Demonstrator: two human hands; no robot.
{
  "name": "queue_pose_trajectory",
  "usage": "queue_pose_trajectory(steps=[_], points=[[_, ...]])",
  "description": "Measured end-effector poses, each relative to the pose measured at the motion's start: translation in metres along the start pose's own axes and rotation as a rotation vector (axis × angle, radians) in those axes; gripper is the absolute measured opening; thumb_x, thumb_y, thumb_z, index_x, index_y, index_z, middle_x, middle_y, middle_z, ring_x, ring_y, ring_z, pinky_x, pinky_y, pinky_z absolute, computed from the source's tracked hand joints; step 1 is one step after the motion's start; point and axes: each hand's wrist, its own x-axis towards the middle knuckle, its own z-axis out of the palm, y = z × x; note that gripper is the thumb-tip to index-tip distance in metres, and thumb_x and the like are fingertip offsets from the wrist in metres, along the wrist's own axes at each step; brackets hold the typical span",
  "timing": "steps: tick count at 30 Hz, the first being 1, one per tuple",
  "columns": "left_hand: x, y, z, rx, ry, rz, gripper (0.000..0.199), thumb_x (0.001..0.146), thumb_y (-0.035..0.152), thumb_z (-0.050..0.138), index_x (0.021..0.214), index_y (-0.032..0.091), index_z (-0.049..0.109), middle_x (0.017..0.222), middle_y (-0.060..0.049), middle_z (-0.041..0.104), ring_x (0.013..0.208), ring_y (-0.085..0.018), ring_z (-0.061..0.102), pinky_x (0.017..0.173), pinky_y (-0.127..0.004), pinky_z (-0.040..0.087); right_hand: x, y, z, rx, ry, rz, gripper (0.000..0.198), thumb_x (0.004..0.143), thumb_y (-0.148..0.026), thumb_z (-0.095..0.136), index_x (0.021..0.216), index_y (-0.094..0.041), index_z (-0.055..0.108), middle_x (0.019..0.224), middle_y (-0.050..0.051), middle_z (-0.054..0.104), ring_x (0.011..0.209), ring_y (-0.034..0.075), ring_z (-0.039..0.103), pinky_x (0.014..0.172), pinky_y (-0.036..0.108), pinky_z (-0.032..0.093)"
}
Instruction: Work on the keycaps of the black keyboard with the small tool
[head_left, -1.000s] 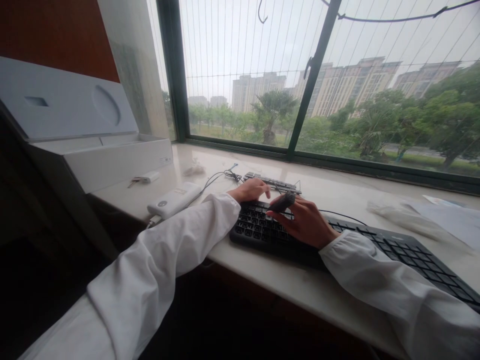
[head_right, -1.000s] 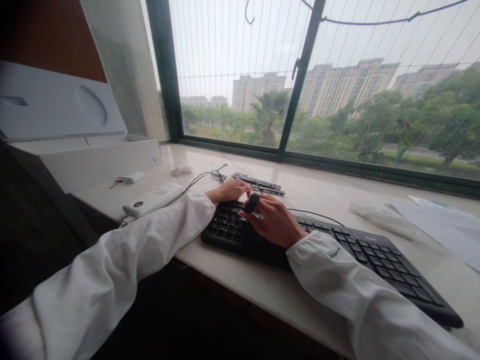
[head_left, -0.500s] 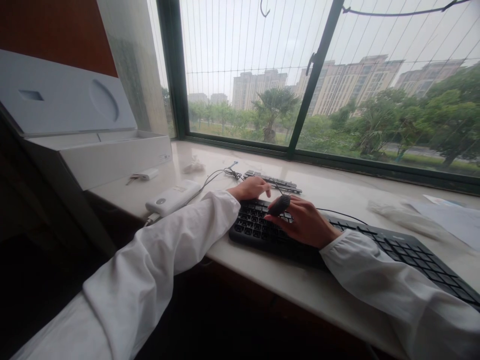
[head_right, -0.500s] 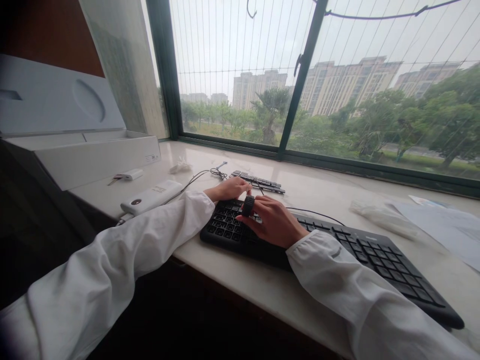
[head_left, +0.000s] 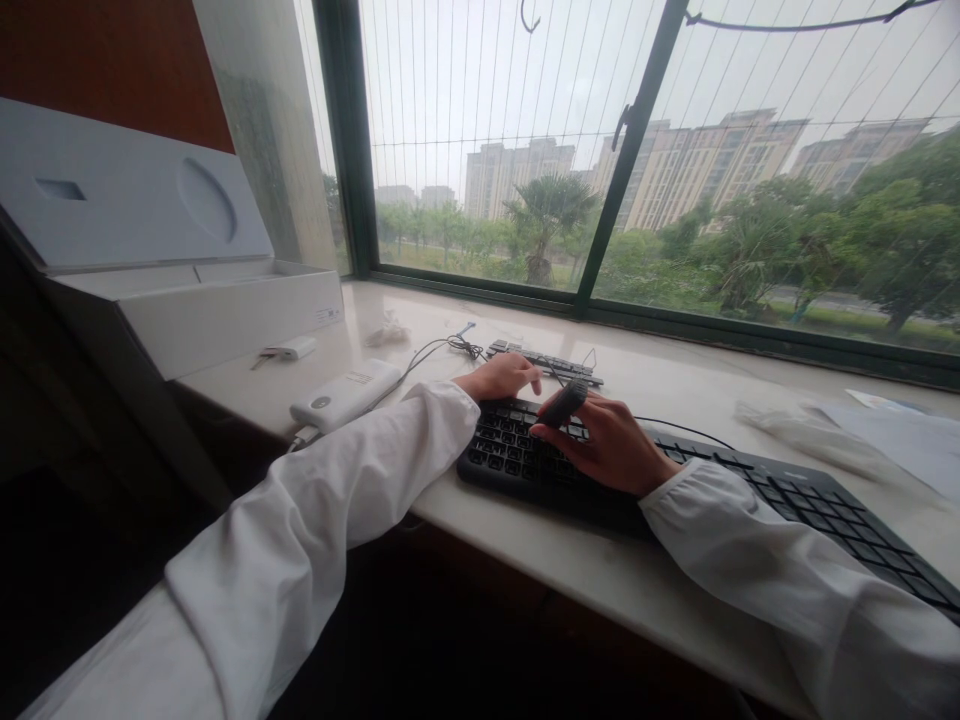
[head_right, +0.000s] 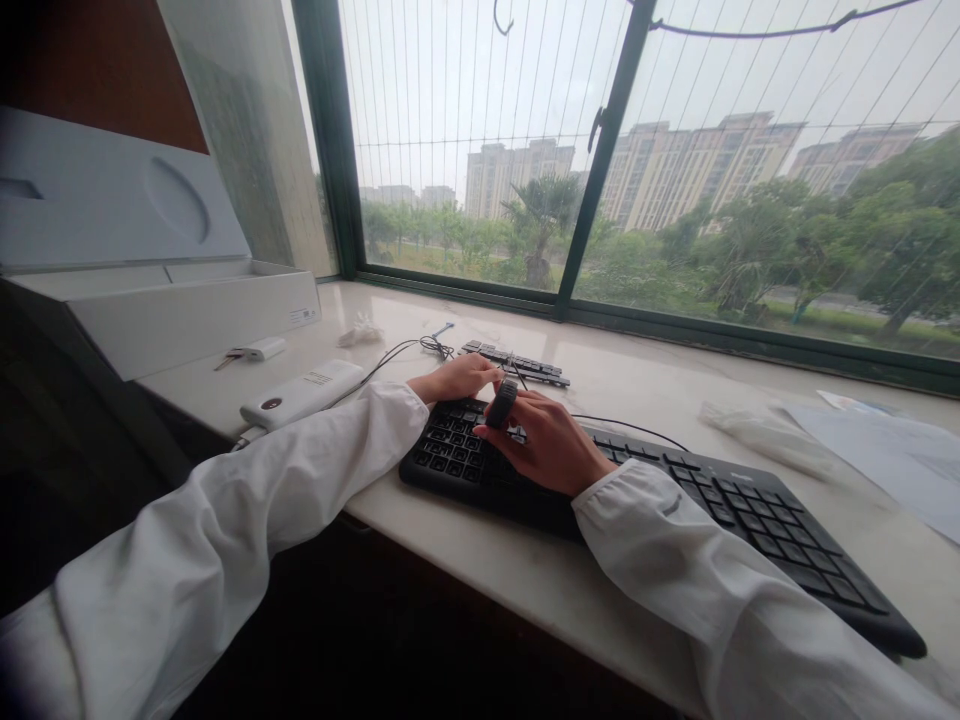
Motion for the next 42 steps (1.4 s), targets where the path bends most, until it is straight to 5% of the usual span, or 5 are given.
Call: queue_pose_trajectory(steps=[12, 21, 26, 29, 42], points=[[0.0, -0.002, 0.001, 0.009, 0.005, 0.02, 0.041, 0.092, 0.036, 0.044, 0.076, 0.015, 0.075, 0.051, 0.0, 0.053, 0.051, -0.012, 0.049, 0.058, -0.025, 0.037, 0.0, 0.003, 0.002, -0.009, -0.014, 0.043, 0.021, 0.091, -0.039, 0.058, 0.088, -0.018, 0.062, 0.075, 0.004, 0.064, 0.064, 0.015, 0.059, 0.063, 0.028, 0.049], [-0.002, 0.0, -0.001, 0.004, 0.013, 0.026, 0.042, 0.092, 0.037, 0.041, 0.081, 0.015, 0.076, 0.047, 0.001, 0.052, 0.049, -0.012, 0.053, 0.058, -0.024, 0.039, -0.001, 0.005, 0.005, -0.085, 0.0, -0.132, 0.019, 0.092, -0.037, 0.058, 0.092, -0.018, 0.059, 0.081, 0.007, 0.068, 0.078, 0.02, 0.064, 0.074, 0.034, 0.052], [-0.002, 0.0, -0.002, 0.013, 0.029, 0.026, 0.042, 0.091, 0.037, 0.043, 0.078, 0.014, 0.075, 0.048, 0.001, 0.054, 0.049, -0.012, 0.052, 0.058, -0.024, 0.039, -0.001, 0.01, 0.002, -0.189, 0.058, -0.047, 0.017, 0.093, -0.034, 0.054, 0.093, -0.018, 0.058, 0.08, 0.008, 0.067, 0.074, 0.021, 0.062, 0.071, 0.035, 0.051], [-0.001, -0.001, -0.001, 0.017, 0.029, 0.022, 0.042, 0.091, 0.037, 0.042, 0.077, 0.015, 0.075, 0.048, 0.001, 0.054, 0.049, -0.012, 0.052, 0.058, -0.024, 0.039, -0.001, 0.011, 0.002, -0.123, 0.124, -0.05, 0.016, 0.092, -0.033, 0.058, 0.092, -0.018, 0.057, 0.082, 0.007, 0.067, 0.071, 0.018, 0.06, 0.069, 0.032, 0.05], [0.0, -0.002, 0.0, 0.0, 0.027, 0.028, 0.042, 0.092, 0.036, 0.043, 0.074, 0.014, 0.074, 0.047, 0.002, 0.051, 0.046, -0.01, 0.047, 0.057, -0.023, 0.037, -0.001, 0.006, 0.002, 0.025, 0.001, -0.023, 0.02, 0.091, -0.036, 0.059, 0.089, -0.017, 0.061, 0.076, 0.003, 0.064, 0.066, 0.014, 0.057, 0.065, 0.027, 0.048]])
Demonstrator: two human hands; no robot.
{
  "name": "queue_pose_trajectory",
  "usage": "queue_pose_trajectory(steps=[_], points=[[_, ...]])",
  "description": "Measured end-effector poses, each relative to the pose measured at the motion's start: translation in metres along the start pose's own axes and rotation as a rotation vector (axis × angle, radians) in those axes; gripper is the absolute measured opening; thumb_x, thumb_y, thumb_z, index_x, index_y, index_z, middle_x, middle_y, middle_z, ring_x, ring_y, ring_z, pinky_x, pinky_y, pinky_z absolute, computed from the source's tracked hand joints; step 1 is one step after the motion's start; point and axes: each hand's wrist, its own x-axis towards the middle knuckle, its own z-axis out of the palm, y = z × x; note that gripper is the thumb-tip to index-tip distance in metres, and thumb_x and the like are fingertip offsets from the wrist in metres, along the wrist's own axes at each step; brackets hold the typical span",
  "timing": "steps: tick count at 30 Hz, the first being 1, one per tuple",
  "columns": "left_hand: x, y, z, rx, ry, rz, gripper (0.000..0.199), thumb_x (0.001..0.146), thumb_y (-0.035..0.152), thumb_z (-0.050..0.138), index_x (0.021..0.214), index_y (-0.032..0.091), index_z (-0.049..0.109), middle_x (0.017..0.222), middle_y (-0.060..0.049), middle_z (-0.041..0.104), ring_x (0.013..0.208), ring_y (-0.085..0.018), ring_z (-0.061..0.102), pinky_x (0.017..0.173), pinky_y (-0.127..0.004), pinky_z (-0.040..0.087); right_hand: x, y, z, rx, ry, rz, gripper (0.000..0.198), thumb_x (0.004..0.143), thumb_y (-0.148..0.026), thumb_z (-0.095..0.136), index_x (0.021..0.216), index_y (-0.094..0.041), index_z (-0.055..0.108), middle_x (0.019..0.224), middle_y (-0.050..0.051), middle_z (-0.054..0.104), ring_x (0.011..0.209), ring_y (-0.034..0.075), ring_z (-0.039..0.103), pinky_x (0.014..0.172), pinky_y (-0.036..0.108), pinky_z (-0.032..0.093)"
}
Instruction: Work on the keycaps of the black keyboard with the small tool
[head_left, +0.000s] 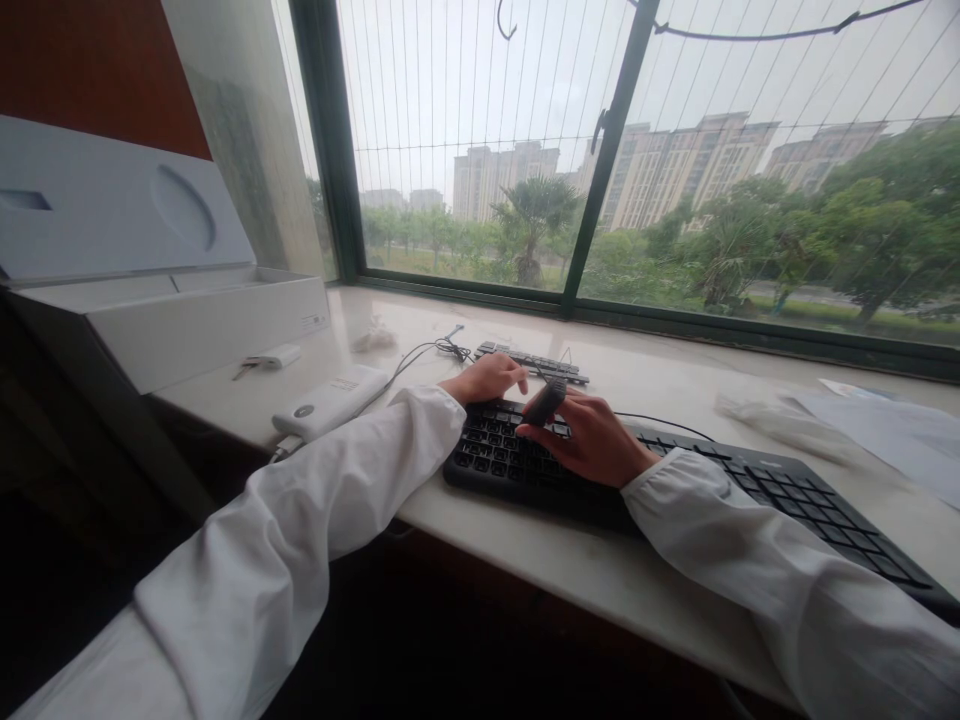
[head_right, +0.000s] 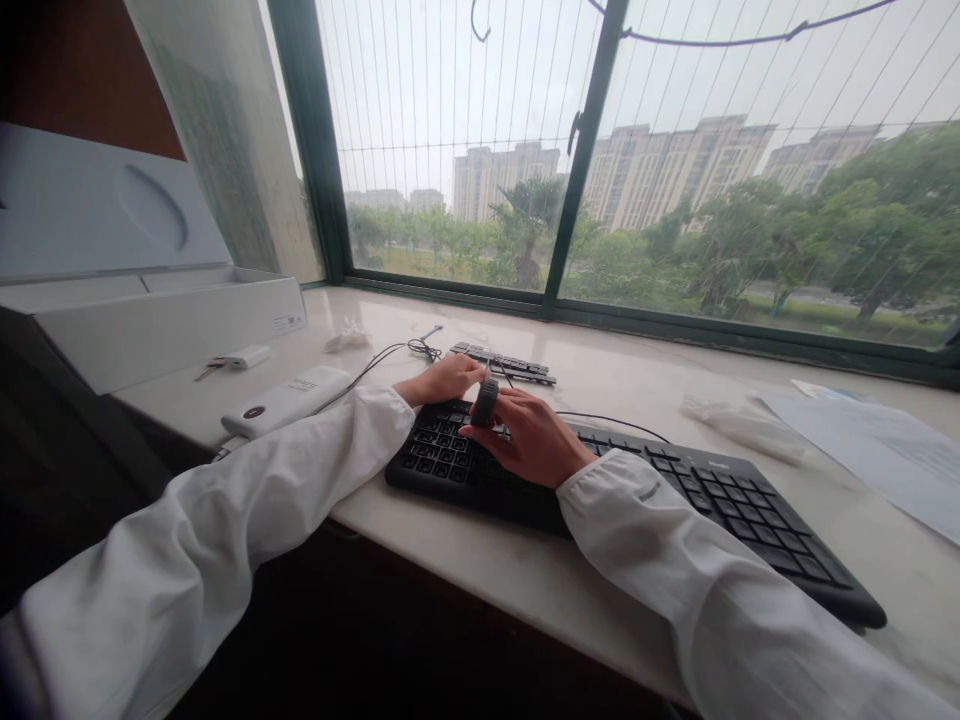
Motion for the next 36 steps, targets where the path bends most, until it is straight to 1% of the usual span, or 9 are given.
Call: queue_pose_trajectory(steps=[8, 13, 16, 21, 24, 26, 28, 32, 36], points=[[-0.0018, 0.0033, -0.0013, 0.004, 0.005, -0.005, 0.041, 0.092, 0.036, 0.045, 0.075, 0.014, 0.074, 0.047, 0.002, 0.051, 0.048, -0.011, 0.048, 0.057, -0.023, 0.037, -0.0001, -0.0038, 0.002, 0.023, 0.005, 0.056, 0.022, 0.089, -0.039, 0.062, 0.091, -0.017, 0.062, 0.078, 0.003, 0.065, 0.066, 0.014, 0.059, 0.064, 0.026, 0.048], [-0.0016, 0.0027, -0.0014, 0.003, -0.011, 0.001, 0.042, 0.091, 0.037, 0.043, 0.079, 0.014, 0.076, 0.048, 0.001, 0.053, 0.049, -0.011, 0.051, 0.056, -0.023, 0.038, -0.0015, -0.0034, 0.0042, 0.01, 0.003, 0.002, 0.02, 0.091, -0.038, 0.06, 0.094, -0.018, 0.061, 0.081, 0.004, 0.067, 0.073, 0.016, 0.062, 0.071, 0.029, 0.05], [-0.0015, 0.0027, -0.0018, 0.006, -0.014, 0.002, 0.041, 0.09, 0.037, 0.043, 0.081, 0.013, 0.076, 0.046, 0.002, 0.051, 0.048, -0.011, 0.05, 0.056, -0.023, 0.037, -0.0014, -0.0042, 0.0059, -0.04, -0.012, -0.035, 0.021, 0.092, -0.038, 0.057, 0.096, -0.017, 0.06, 0.082, 0.006, 0.067, 0.076, 0.018, 0.063, 0.074, 0.031, 0.052], [0.0001, 0.0005, -0.0016, 0.009, -0.018, -0.004, 0.041, 0.09, 0.037, 0.043, 0.083, 0.013, 0.076, 0.045, 0.002, 0.05, 0.047, -0.011, 0.05, 0.054, -0.023, 0.036, -0.0003, -0.0046, 0.0051, -0.169, -0.026, -0.081, 0.026, 0.094, -0.04, 0.053, 0.097, -0.015, 0.06, 0.081, 0.008, 0.066, 0.077, 0.02, 0.063, 0.073, 0.034, 0.053], [0.0013, -0.0016, -0.001, 0.012, -0.015, 0.005, 0.041, 0.091, 0.037, 0.042, 0.081, 0.014, 0.076, 0.048, 0.002, 0.052, 0.048, -0.011, 0.05, 0.053, -0.023, 0.036, 0.0, 0.0001, 0.004, -0.229, 0.004, -0.047, 0.024, 0.095, -0.038, 0.052, 0.097, -0.015, 0.06, 0.08, 0.009, 0.066, 0.077, 0.021, 0.063, 0.073, 0.035, 0.052], [0.0014, -0.002, -0.0009, 0.017, -0.011, 0.011, 0.04, 0.09, 0.036, 0.043, 0.079, 0.015, 0.075, 0.049, 0.002, 0.053, 0.048, -0.011, 0.049, 0.053, -0.022, 0.035, -0.0003, 0.0032, 0.0036, -0.212, 0.059, 0.002, 0.021, 0.094, -0.036, 0.053, 0.098, -0.016, 0.059, 0.082, 0.009, 0.067, 0.078, 0.021, 0.064, 0.074, 0.035, 0.052], [0.0008, -0.0014, -0.0009, 0.02, -0.01, 0.012, 0.04, 0.09, 0.036, 0.044, 0.076, 0.015, 0.075, 0.049, 0.002, 0.053, 0.048, -0.011, 0.049, 0.054, -0.023, 0.035, -0.0007, 0.0042, 0.0035, -0.15, 0.094, 0.014, 0.02, 0.093, -0.036, 0.056, 0.097, -0.016, 0.058, 0.083, 0.008, 0.067, 0.077, 0.02, 0.063, 0.073, 0.033, 0.051], [-0.0009, 0.0009, -0.001, 0.016, -0.009, 0.008, 0.04, 0.091, 0.035, 0.043, 0.074, 0.015, 0.074, 0.049, 0.001, 0.054, 0.049, -0.011, 0.049, 0.056, -0.023, 0.037, -0.0002, 0.0008, 0.0025, -0.056, 0.073, 0.004, 0.019, 0.091, -0.036, 0.058, 0.091, -0.018, 0.057, 0.076, 0.004, 0.065, 0.069, 0.017, 0.059, 0.067, 0.029, 0.049], [-0.0015, 0.0016, -0.0009, 0.011, -0.008, 0.002, 0.041, 0.091, 0.038, 0.044, 0.073, 0.015, 0.073, 0.049, 0.002, 0.052, 0.048, -0.011, 0.048, 0.055, -0.023, 0.036, 0.0006, -0.0015, 0.0007, 0.001, 0.009, 0.0, 0.02, 0.092, -0.037, 0.057, 0.089, -0.018, 0.058, 0.078, 0.004, 0.065, 0.07, 0.016, 0.059, 0.069, 0.029, 0.048]])
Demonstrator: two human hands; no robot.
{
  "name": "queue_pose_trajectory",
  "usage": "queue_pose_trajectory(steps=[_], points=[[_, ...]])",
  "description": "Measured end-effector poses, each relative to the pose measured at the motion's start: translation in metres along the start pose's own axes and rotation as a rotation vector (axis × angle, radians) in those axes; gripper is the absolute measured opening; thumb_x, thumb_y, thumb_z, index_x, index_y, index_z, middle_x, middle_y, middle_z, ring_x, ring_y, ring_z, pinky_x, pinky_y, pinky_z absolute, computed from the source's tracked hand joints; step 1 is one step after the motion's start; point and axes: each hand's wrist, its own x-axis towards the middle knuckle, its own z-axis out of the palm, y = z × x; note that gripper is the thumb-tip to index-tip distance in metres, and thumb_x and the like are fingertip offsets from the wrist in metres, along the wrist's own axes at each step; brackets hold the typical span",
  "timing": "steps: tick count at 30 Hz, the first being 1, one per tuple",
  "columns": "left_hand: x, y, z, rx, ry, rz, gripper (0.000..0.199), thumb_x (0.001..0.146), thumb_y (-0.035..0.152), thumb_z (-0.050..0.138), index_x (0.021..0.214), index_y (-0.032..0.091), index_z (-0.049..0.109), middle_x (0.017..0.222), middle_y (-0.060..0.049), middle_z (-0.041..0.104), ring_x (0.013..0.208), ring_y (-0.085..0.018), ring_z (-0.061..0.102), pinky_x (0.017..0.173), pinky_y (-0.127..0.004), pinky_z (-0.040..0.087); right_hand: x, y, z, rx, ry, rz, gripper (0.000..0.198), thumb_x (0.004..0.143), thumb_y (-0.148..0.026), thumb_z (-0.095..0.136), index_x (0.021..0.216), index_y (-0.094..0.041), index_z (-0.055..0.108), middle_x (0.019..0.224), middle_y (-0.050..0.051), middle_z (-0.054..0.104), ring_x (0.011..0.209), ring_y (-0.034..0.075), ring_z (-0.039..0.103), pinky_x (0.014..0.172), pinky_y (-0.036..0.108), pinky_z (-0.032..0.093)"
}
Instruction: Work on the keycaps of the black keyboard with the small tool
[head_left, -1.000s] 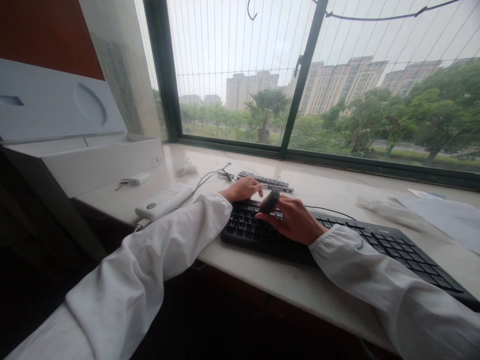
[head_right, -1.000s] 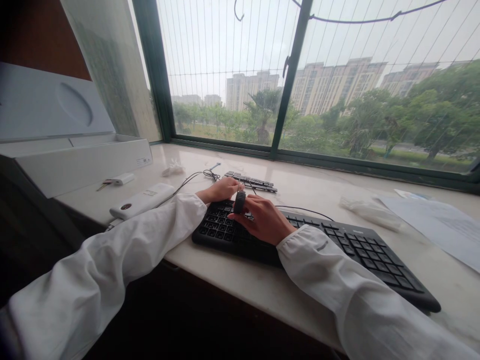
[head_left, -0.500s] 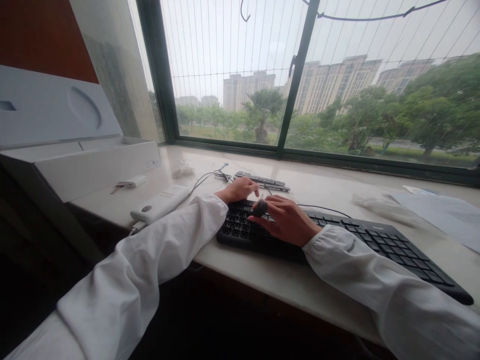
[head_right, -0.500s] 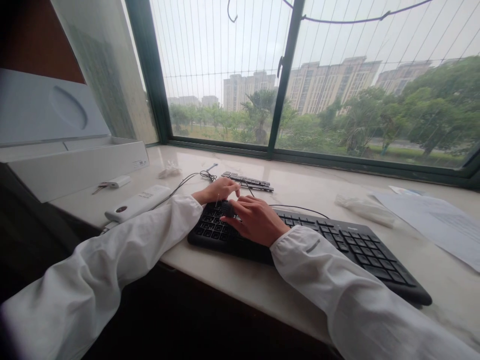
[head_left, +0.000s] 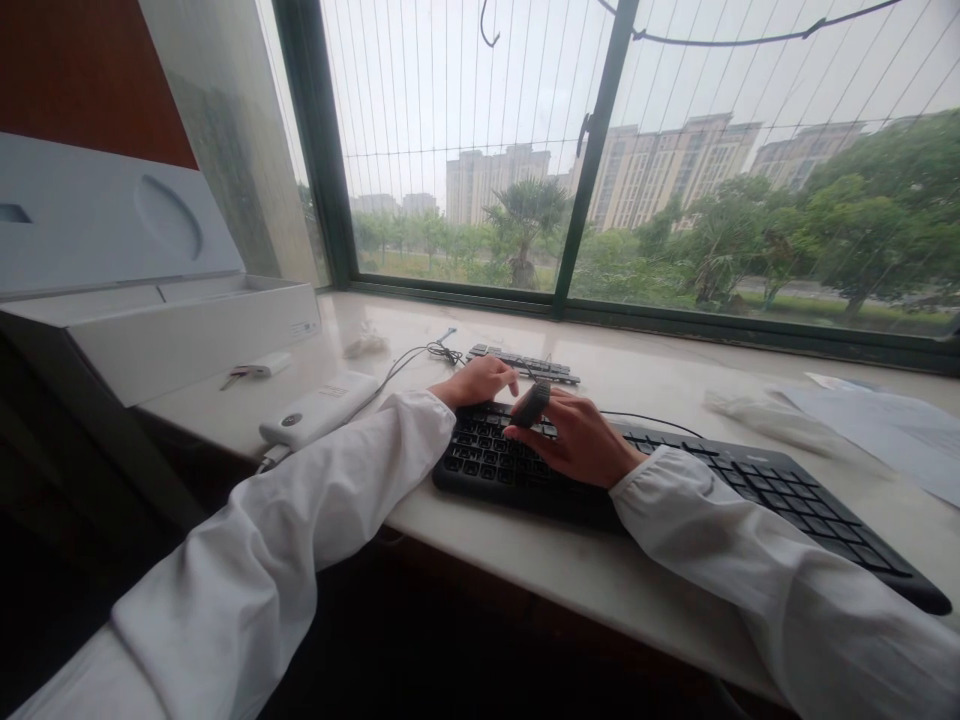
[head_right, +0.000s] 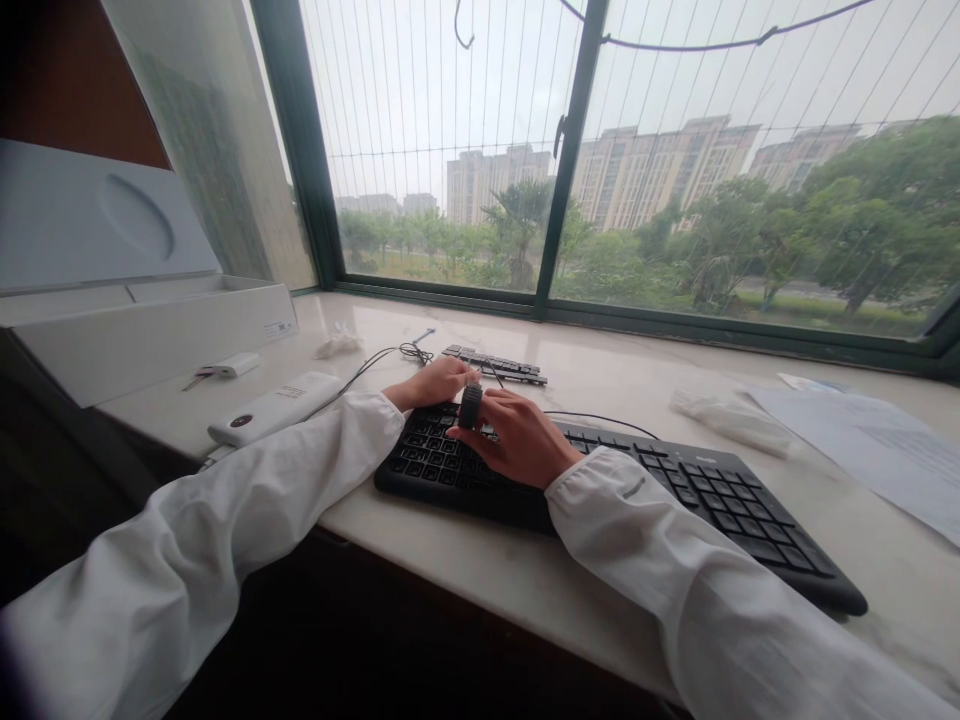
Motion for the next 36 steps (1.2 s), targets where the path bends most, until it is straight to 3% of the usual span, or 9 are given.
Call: queue_pose_trajectory(steps=[10, 20, 36], points=[[-0.002, 0.004, -0.002, -0.012, -0.008, 0.008, 0.035, 0.088, 0.032, 0.046, 0.073, 0.015, 0.073, 0.051, 0.002, 0.053, 0.052, -0.01, 0.05, 0.055, -0.022, 0.037, 0.006, 0.002, -0.005, 0.026, -0.098, 0.007, 0.023, 0.093, -0.039, 0.055, 0.087, -0.018, 0.057, 0.074, 0.003, 0.062, 0.067, 0.015, 0.056, 0.065, 0.029, 0.046], [-0.002, 0.004, -0.001, -0.019, 0.006, 0.024, 0.037, 0.088, 0.033, 0.047, 0.07, 0.013, 0.071, 0.058, -0.001, 0.059, 0.058, -0.011, 0.051, 0.059, -0.022, 0.039, 0.016, -0.001, -0.016, 0.018, -0.218, -0.008, 0.022, 0.091, -0.039, 0.059, 0.088, -0.017, 0.06, 0.079, 0.005, 0.065, 0.075, 0.018, 0.061, 0.071, 0.034, 0.051], [0.001, -0.002, 0.0, 0.016, 0.009, 0.022, 0.044, 0.09, 0.041, 0.042, 0.08, 0.014, 0.076, 0.049, 0.001, 0.056, 0.05, -0.012, 0.054, 0.056, -0.023, 0.038, -0.002, 0.001, 0.0, -0.117, -0.022, -0.154, 0.022, 0.093, -0.039, 0.055, 0.096, -0.018, 0.059, 0.081, 0.008, 0.066, 0.077, 0.02, 0.062, 0.073, 0.035, 0.053]])
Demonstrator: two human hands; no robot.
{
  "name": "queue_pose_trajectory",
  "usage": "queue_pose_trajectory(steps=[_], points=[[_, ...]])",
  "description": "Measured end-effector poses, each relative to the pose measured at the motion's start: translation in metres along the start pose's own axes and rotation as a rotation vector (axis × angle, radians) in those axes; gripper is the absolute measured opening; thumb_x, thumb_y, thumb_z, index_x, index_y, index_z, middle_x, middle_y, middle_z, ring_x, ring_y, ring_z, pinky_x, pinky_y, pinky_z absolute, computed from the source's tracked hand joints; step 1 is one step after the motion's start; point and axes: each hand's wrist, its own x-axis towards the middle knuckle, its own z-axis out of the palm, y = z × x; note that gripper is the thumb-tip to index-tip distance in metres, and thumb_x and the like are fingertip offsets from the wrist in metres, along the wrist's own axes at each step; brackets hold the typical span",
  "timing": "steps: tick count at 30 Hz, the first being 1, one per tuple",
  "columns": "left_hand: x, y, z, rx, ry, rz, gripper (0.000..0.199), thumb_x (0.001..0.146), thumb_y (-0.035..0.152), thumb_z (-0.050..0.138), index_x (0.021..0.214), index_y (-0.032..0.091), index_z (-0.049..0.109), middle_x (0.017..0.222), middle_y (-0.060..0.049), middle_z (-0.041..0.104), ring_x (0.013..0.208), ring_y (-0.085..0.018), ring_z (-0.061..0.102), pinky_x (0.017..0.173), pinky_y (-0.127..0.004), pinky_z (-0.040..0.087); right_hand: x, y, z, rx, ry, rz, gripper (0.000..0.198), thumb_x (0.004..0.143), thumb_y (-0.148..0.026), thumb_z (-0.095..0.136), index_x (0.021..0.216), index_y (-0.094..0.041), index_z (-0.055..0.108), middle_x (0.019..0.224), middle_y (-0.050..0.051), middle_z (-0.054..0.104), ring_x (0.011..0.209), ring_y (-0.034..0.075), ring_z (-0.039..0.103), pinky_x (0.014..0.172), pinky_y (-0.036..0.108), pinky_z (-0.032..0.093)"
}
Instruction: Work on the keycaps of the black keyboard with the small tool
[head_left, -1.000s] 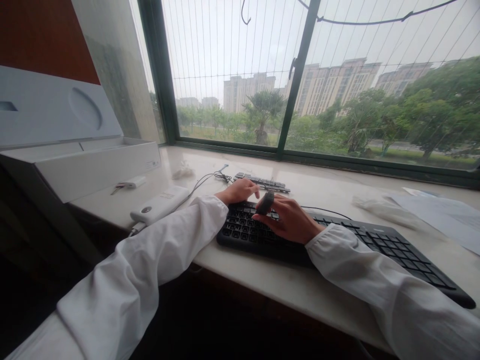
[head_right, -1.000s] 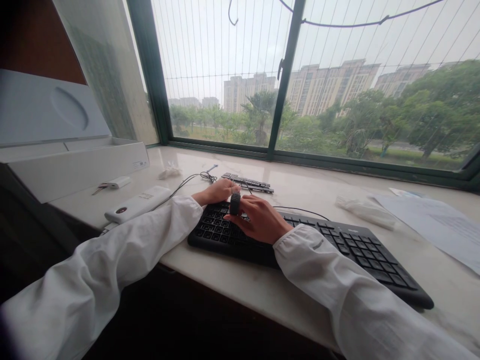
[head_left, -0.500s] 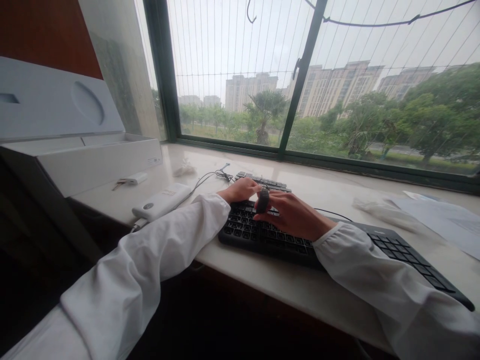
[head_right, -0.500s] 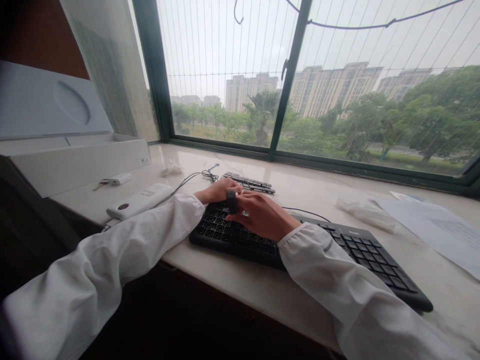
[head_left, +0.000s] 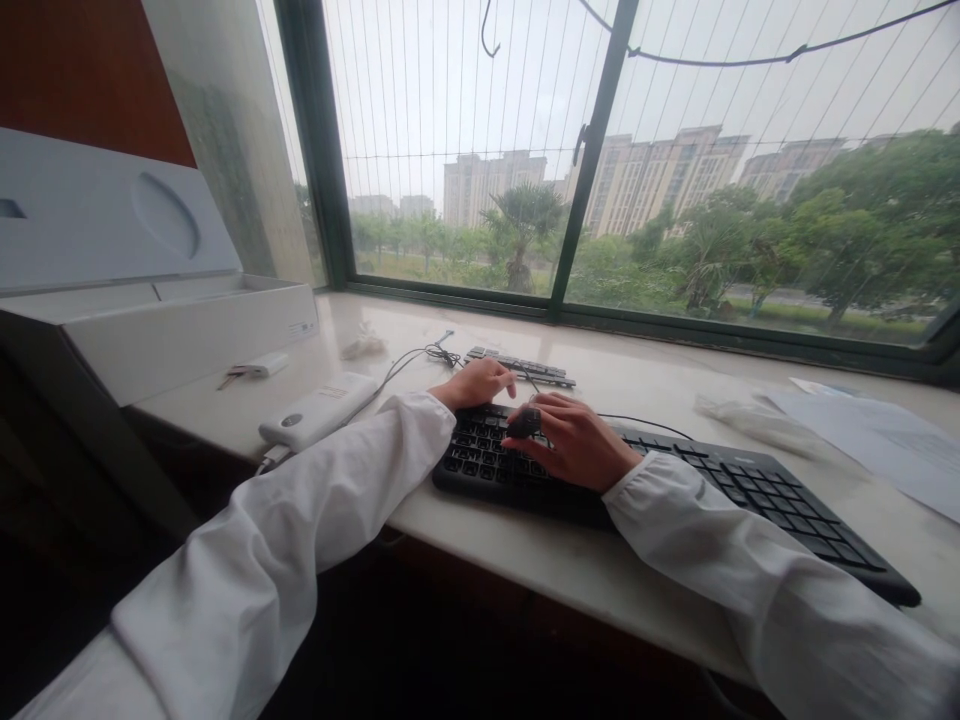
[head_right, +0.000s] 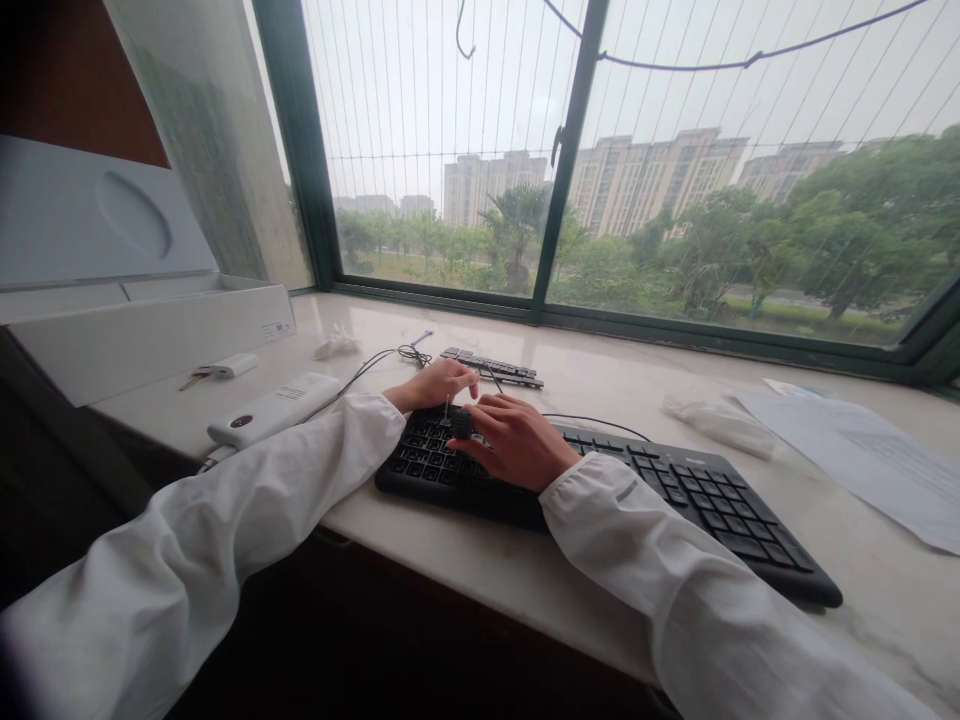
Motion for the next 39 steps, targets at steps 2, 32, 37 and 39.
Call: queue_pose_trajectory(steps=[2, 32, 37, 39], points=[[0.0, 0.0, 0.0, 0.0, 0.002, -0.004, 0.043, 0.089, 0.039, 0.043, 0.079, 0.015, 0.076, 0.049, 0.001, 0.056, 0.051, -0.012, 0.054, 0.056, -0.023, 0.038, 0.0, -0.001, 0.0, -0.011, -0.003, 0.002, 0.022, 0.093, -0.039, 0.055, 0.096, -0.018, 0.059, 0.081, 0.007, 0.066, 0.077, 0.019, 0.062, 0.073, 0.035, 0.053], [0.001, 0.0, 0.0, 0.03, -0.007, 0.042, 0.042, 0.091, 0.036, 0.042, 0.076, 0.015, 0.075, 0.057, -0.001, 0.059, 0.058, -0.012, 0.054, 0.058, -0.023, 0.036, 0.007, -0.003, -0.004, 0.175, 0.062, 0.476, 0.025, 0.087, -0.043, 0.062, 0.092, -0.019, 0.068, 0.077, 0.001, 0.069, 0.064, 0.013, 0.061, 0.064, 0.024, 0.047], [0.002, 0.0, 0.0, 0.035, 0.006, 0.052, 0.041, 0.091, 0.036, 0.043, 0.073, 0.015, 0.074, 0.056, 0.0, 0.057, 0.057, -0.012, 0.051, 0.057, -0.023, 0.034, 0.008, -0.005, -0.004, 0.164, 0.031, 0.569, 0.029, 0.086, -0.045, 0.064, 0.096, -0.018, 0.067, 0.073, 0.0, 0.067, 0.061, 0.012, 0.059, 0.063, 0.024, 0.045], [0.002, 0.0, 0.0, 0.037, 0.011, 0.052, 0.042, 0.09, 0.036, 0.044, 0.072, 0.014, 0.074, 0.054, 0.0, 0.055, 0.055, -0.012, 0.05, 0.057, -0.023, 0.034, 0.01, -0.005, -0.004, 0.154, 0.016, 0.602, 0.03, 0.085, -0.045, 0.064, 0.097, -0.018, 0.067, 0.072, 0.0, 0.067, 0.061, 0.012, 0.058, 0.063, 0.024, 0.044]])
